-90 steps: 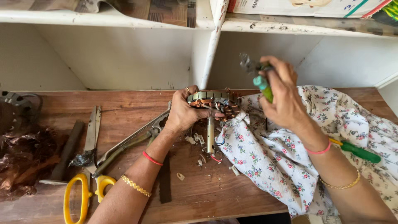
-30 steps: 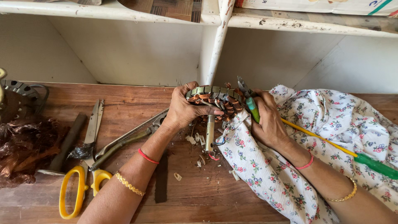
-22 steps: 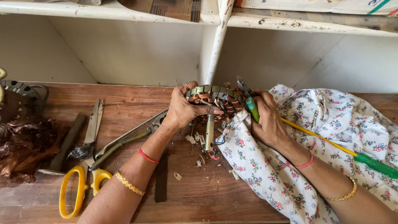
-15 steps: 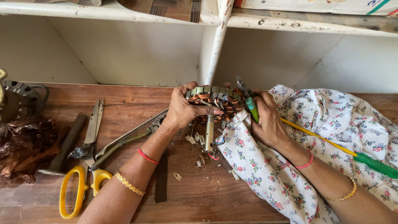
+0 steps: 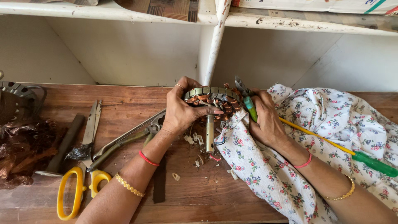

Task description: The person uses pliers to cut and remove copper windings from a cylindrical electrical component. They rotate the component to access different sections and continue cutting until most windings are removed, leaving the core exposed.

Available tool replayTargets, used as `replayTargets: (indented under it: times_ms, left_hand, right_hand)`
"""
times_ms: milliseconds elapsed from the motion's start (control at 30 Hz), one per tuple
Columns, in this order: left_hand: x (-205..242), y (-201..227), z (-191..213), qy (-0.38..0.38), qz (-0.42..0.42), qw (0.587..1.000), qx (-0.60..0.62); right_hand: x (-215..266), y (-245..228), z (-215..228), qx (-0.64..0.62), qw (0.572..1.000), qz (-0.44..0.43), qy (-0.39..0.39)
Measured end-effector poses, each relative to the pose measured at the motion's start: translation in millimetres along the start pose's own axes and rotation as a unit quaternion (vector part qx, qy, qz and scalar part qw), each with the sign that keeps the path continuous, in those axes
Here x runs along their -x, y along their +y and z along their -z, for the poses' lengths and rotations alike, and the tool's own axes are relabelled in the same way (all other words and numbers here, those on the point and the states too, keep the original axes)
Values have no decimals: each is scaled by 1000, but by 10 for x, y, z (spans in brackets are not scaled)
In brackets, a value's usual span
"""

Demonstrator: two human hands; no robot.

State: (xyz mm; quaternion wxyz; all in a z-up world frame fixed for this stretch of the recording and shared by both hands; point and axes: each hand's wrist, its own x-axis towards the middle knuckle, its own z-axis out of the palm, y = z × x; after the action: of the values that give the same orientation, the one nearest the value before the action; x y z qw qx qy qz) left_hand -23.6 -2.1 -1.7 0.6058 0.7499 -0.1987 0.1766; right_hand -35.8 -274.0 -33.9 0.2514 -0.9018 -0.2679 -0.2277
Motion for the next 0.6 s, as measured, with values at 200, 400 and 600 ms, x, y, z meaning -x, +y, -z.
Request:
replayTargets:
  times_ms: [200,400,600]
  left_hand:
    - [62,125,7,9,-81,993,-81]
    - [48,219,2,40,-195,958,-207]
    - [32,292,-50,40,-65,977,-197]
  right_hand:
    - [8,-29,27,6,1000,3,7]
    - [0,-34,5,24,1000,11,11]
    - [5,-34,-6,32,999,7,6]
